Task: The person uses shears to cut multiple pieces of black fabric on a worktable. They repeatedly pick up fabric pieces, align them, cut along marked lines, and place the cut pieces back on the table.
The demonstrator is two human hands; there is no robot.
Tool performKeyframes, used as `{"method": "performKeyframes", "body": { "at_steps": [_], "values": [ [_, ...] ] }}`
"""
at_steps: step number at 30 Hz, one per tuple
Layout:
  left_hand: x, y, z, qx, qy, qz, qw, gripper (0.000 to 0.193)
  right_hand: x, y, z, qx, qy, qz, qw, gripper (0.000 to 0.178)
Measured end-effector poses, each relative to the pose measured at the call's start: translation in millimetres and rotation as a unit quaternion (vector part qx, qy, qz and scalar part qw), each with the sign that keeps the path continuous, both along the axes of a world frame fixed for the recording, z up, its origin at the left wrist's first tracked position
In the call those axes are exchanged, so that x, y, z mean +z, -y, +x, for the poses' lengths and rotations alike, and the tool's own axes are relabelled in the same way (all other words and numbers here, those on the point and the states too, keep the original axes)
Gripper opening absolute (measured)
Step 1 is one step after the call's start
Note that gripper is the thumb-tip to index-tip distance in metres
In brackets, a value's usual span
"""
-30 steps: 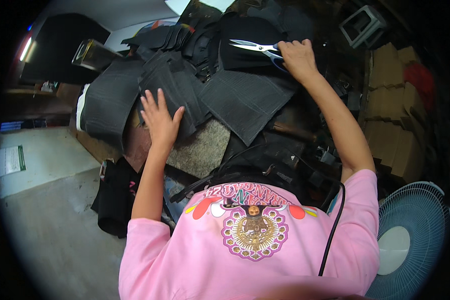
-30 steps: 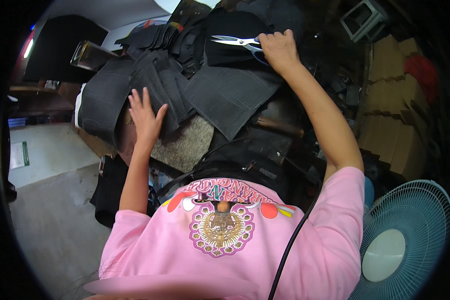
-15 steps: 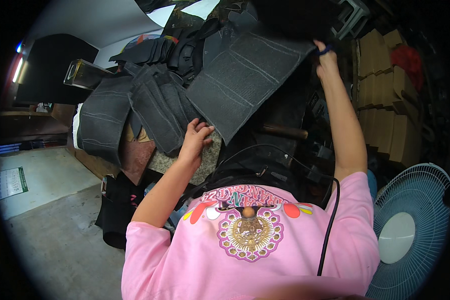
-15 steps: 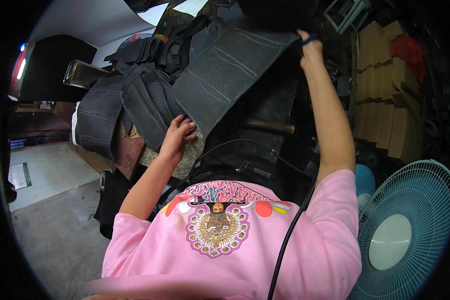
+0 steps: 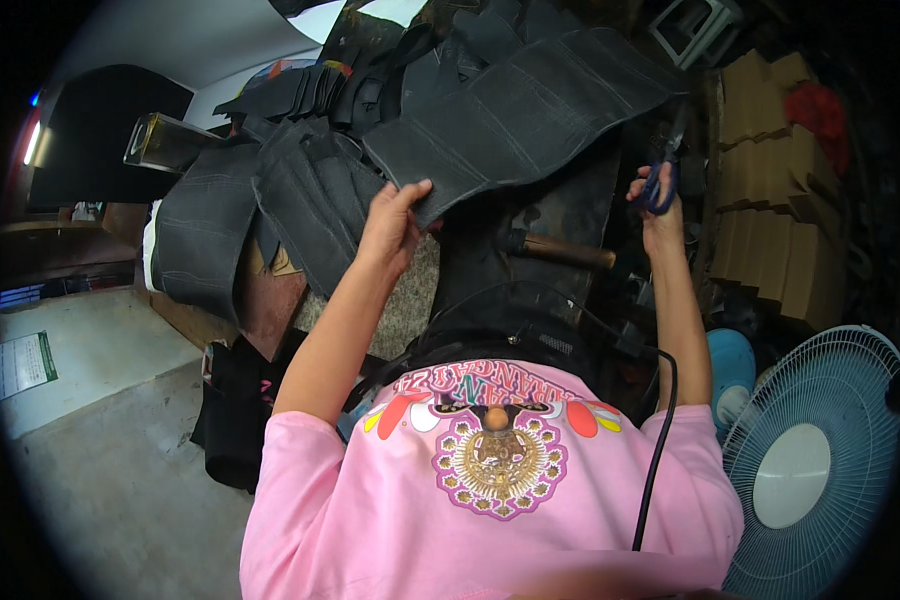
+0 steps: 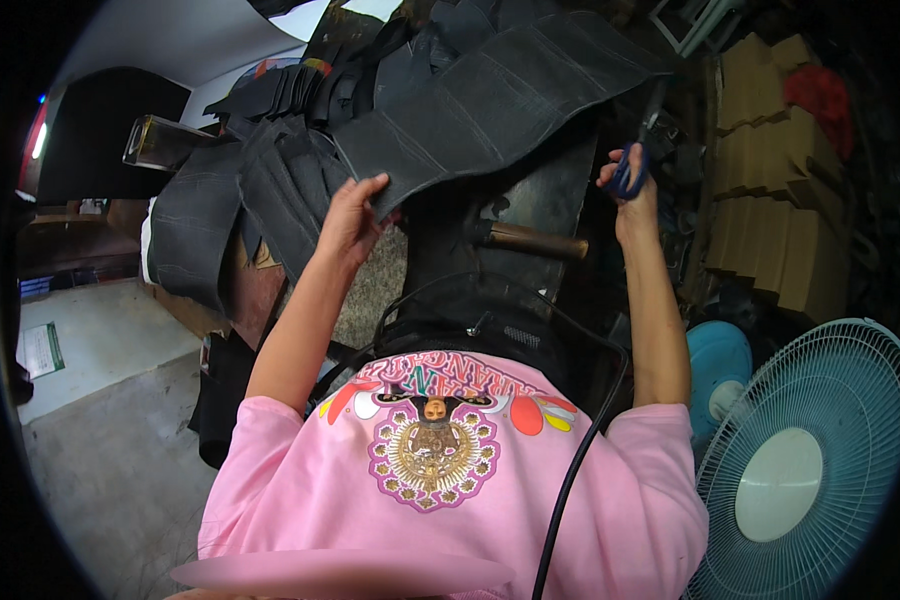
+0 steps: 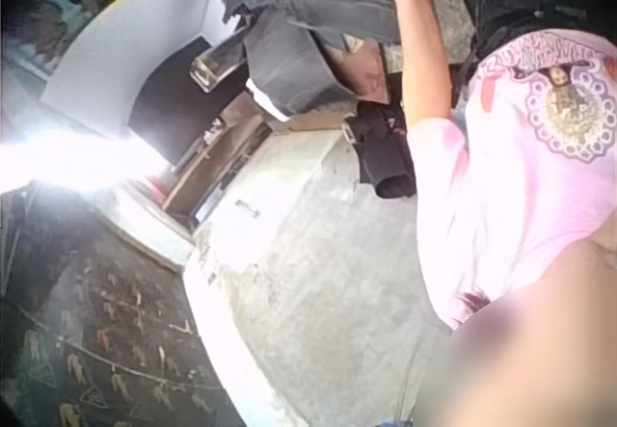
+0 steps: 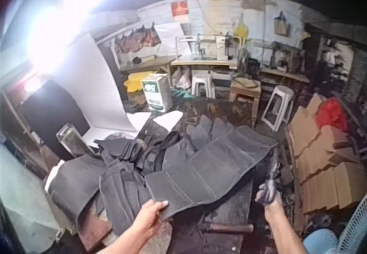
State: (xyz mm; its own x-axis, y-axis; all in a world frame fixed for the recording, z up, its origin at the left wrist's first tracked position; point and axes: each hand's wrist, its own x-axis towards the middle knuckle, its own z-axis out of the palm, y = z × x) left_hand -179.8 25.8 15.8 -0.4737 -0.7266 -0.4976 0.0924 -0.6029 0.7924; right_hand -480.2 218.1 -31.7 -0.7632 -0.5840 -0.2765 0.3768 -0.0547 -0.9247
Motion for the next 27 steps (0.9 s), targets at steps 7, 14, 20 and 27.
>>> {"method": "performKeyframes", "body": {
  "at_steps": [7, 14, 20, 27],
  "values": [
    [16.6, 2.1, 24.2, 0.0, 0.048, -0.178, 0.983, 0.034, 20.5, -45.9, 34.6, 0.193, -0.041, 0.004, 0.98, 0.043],
    [6.4, -4.5, 5.8, -0.041, 0.08, 0.036, 0.995, 0.039, 30.5, -46.4, 48.7, 0.468, -0.059, 0.128, 0.872, 0.043],
    [7.9, -10.9, -2.5, -0.07, 0.035, -0.049, 0.996, 0.044, 35.8, -43.3, 39.7, 0.545, -0.036, 0.228, 0.806, 0.055],
    [11.5, -35.8, 6.3, -0.07, 0.006, -0.108, 0.992, 0.048, 39.1, -21.2, 59.2, 0.493, 0.02, 0.18, 0.851, 0.058]
  ]
}}
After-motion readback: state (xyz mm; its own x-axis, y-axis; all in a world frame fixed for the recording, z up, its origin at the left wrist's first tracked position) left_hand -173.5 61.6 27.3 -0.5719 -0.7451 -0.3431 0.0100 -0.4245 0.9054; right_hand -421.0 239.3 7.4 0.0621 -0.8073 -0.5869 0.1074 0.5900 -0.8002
